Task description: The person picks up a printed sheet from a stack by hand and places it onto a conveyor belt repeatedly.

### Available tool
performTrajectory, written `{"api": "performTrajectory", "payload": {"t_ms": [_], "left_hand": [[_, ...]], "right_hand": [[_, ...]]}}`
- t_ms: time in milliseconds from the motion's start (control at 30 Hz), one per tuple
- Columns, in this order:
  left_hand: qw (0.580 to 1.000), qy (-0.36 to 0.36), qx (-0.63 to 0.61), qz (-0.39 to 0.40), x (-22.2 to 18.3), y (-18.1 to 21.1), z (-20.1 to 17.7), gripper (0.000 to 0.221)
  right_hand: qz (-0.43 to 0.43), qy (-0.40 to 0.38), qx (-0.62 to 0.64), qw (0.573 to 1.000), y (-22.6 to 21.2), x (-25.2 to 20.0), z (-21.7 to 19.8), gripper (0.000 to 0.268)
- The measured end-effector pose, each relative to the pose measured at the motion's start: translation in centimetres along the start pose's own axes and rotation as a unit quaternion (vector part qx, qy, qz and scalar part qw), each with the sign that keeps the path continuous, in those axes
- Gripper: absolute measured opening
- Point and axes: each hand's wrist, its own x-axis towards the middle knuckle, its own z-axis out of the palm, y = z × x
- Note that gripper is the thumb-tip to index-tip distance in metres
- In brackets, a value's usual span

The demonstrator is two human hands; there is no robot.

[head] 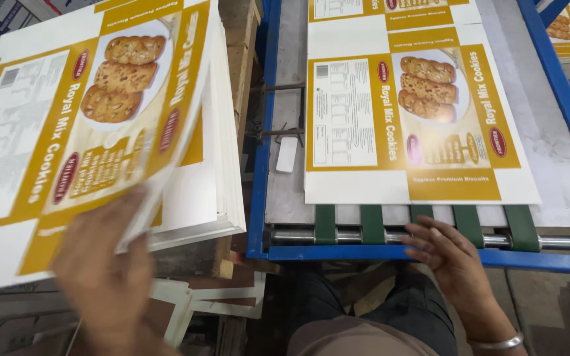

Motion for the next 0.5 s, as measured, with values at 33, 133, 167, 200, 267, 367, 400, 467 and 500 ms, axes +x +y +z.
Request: {"api": "performTrajectory", "payload": {"t_ms": [33, 133, 167, 200, 267, 367, 400, 467, 500], "left_hand": [[1.000, -0.001, 0.007, 0.030, 0.2, 0.9, 0.9, 0.051], [0.986, -0.114, 0.055, 0.104, 0.5, 7.0, 6.6, 0.052], [0.982, -0.139, 0.051, 0.118, 0.1, 9.9, 8.2, 0.056], [0.975, -0.157, 0.049, 0.146, 0.0, 12.3, 9.4, 0.059], [0.969, -0.188, 0.002, 0.163, -0.3, 14.0, 10.1, 0.065], [0.966, -0.211, -0.068, 0.133, -0.9, 14.2, 8.9, 0.070], [0.969, -0.211, -0.047, 0.124, -1.2, 13.4, 7.9, 0.071], [0.974, -0.201, -0.001, 0.105, -1.8, 11.5, 5.5, 0.069], [0.975, -0.196, 0.022, 0.098, -2.2, 10.8, 4.0, 0.066]], "right_hand": [[-0.014, -0.038, 0.000, 0.999, -0.9, -0.5, 1.5, 0.047], [-0.058, -0.252, 0.067, 0.964, -2.6, -2.6, 6.1, 0.054], [-0.054, -0.274, 0.090, 0.956, -2.7, -3.2, 7.6, 0.055], [-0.050, -0.296, 0.113, 0.947, -2.7, -3.7, 9.0, 0.055], [-0.008, -0.244, 0.127, 0.961, -2.6, -3.7, 10.7, 0.053], [0.030, -0.066, 0.106, 0.992, -2.2, -1.3, 10.5, 0.046], [-0.011, -0.036, 0.105, 0.994, -2.3, 0.1, 9.6, 0.044], [-0.047, 0.030, 0.115, 0.992, -2.9, 2.1, 6.7, 0.041], [-0.041, 0.070, 0.129, 0.988, -3.5, 3.1, 4.7, 0.040]]}}
